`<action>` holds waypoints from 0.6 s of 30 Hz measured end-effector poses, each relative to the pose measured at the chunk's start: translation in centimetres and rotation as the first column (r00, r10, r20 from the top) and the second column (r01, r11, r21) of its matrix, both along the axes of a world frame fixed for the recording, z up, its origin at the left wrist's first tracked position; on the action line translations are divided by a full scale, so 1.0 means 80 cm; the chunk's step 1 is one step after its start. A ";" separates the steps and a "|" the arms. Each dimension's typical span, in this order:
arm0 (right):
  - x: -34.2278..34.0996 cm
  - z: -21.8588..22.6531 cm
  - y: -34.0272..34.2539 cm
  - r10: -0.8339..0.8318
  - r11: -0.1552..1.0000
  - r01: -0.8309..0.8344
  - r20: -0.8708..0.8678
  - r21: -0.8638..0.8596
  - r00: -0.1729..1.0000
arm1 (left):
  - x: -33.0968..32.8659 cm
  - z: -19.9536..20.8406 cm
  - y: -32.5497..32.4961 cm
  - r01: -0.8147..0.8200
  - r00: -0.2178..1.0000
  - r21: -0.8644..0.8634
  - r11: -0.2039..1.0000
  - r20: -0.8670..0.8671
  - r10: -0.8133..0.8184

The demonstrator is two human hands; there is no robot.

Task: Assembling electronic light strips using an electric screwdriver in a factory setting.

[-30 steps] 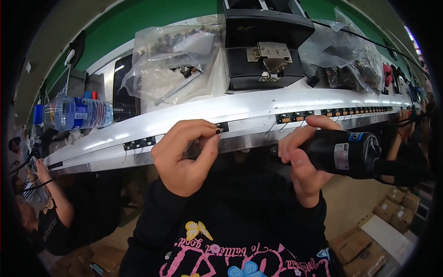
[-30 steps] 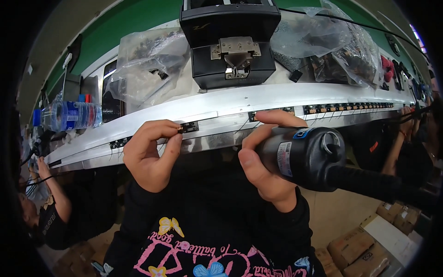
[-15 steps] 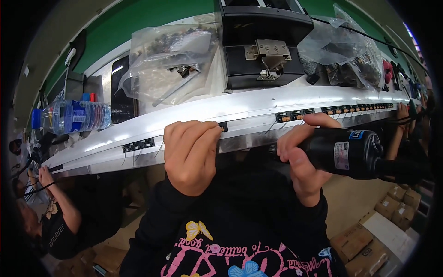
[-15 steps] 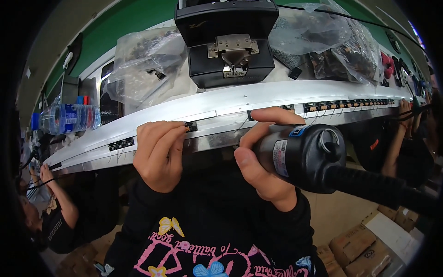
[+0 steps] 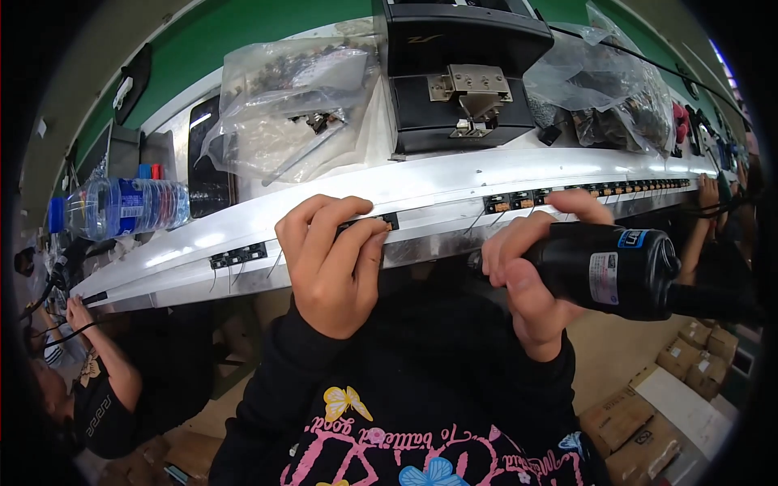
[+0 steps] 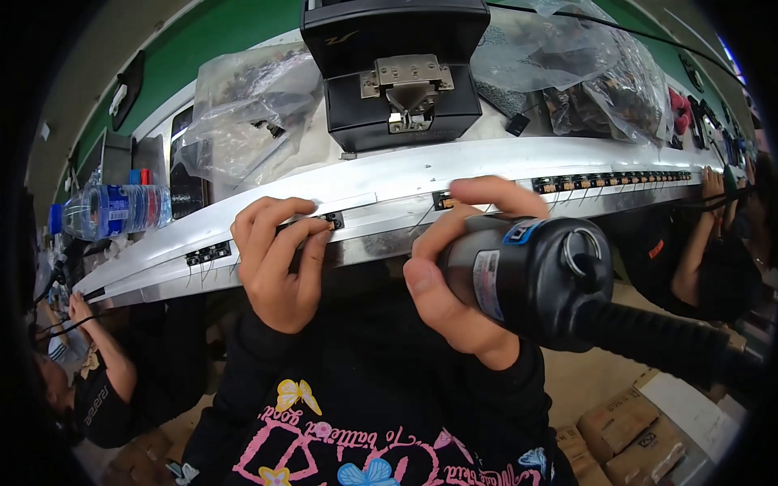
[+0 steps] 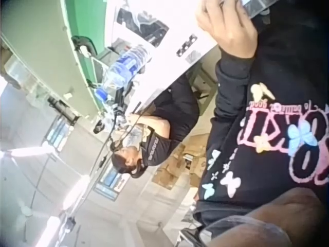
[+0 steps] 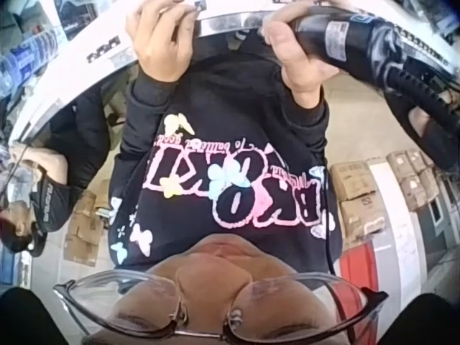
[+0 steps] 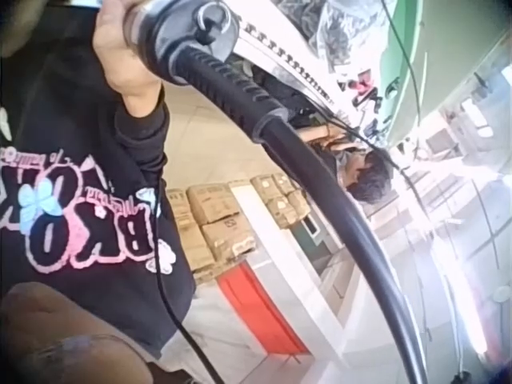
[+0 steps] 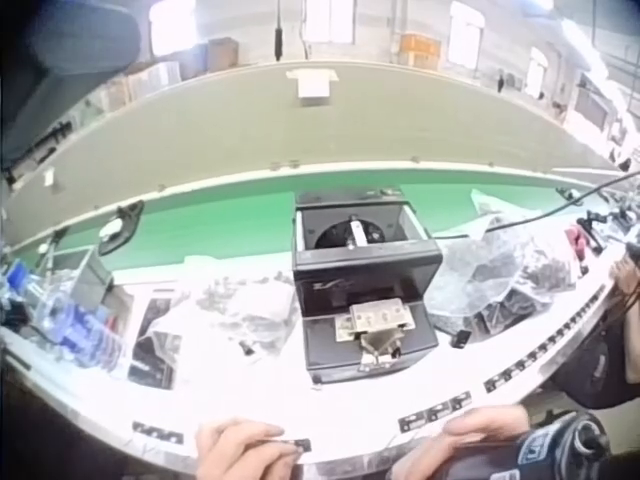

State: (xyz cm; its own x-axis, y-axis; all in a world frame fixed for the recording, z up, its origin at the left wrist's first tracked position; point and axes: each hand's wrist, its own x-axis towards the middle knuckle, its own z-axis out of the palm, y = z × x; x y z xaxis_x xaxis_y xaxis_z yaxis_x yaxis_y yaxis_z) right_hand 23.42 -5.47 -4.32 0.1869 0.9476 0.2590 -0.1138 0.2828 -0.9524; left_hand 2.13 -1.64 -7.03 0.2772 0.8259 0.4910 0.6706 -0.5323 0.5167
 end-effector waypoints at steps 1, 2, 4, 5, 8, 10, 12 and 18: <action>-0.002 0.005 0.000 0.005 1.000 -0.005 0.001 -0.001 1.000 | -0.001 -0.003 0.001 0.003 1.000 0.013 1.000 0.007 -0.003; -0.005 0.011 0.001 0.028 1.000 -0.028 -0.039 0.002 0.999 | -0.002 -0.005 0.001 0.005 1.000 0.026 1.000 0.014 -0.006; -0.021 0.017 0.010 0.000 0.997 -0.002 0.029 0.074 1.000 | -0.002 -0.006 0.003 0.006 1.000 0.024 1.000 0.017 -0.006; -0.028 0.026 0.012 -0.003 0.998 0.003 -0.010 0.063 1.000 | -0.003 -0.006 0.003 0.010 1.000 0.023 1.000 0.017 -0.011; -0.036 0.043 0.025 0.072 0.995 -0.067 -0.075 0.077 0.995 | -0.006 -0.010 0.003 0.008 1.000 0.026 1.000 0.023 -0.009; -0.035 0.045 0.037 0.161 0.973 -0.151 -0.040 0.175 0.986 | -0.008 -0.009 0.003 0.004 1.000 0.026 1.000 0.021 -0.005; -0.039 0.051 0.046 0.192 0.965 -0.179 -0.051 0.192 0.980 | -0.008 -0.010 0.004 0.002 1.000 0.023 1.000 0.017 -0.002; -0.058 0.048 0.058 0.132 0.967 -0.115 -0.063 0.229 0.989 | -0.008 -0.004 0.004 0.012 1.000 0.028 1.000 0.027 -0.013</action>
State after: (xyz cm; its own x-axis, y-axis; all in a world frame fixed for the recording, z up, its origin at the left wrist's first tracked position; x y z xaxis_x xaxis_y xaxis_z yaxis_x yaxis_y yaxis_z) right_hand 18.77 -0.85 -0.45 0.1000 0.8839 0.4568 -0.2320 0.4672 -0.8532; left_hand 1.50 -1.29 -7.36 0.2734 0.8086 0.5211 0.6495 -0.5547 0.5200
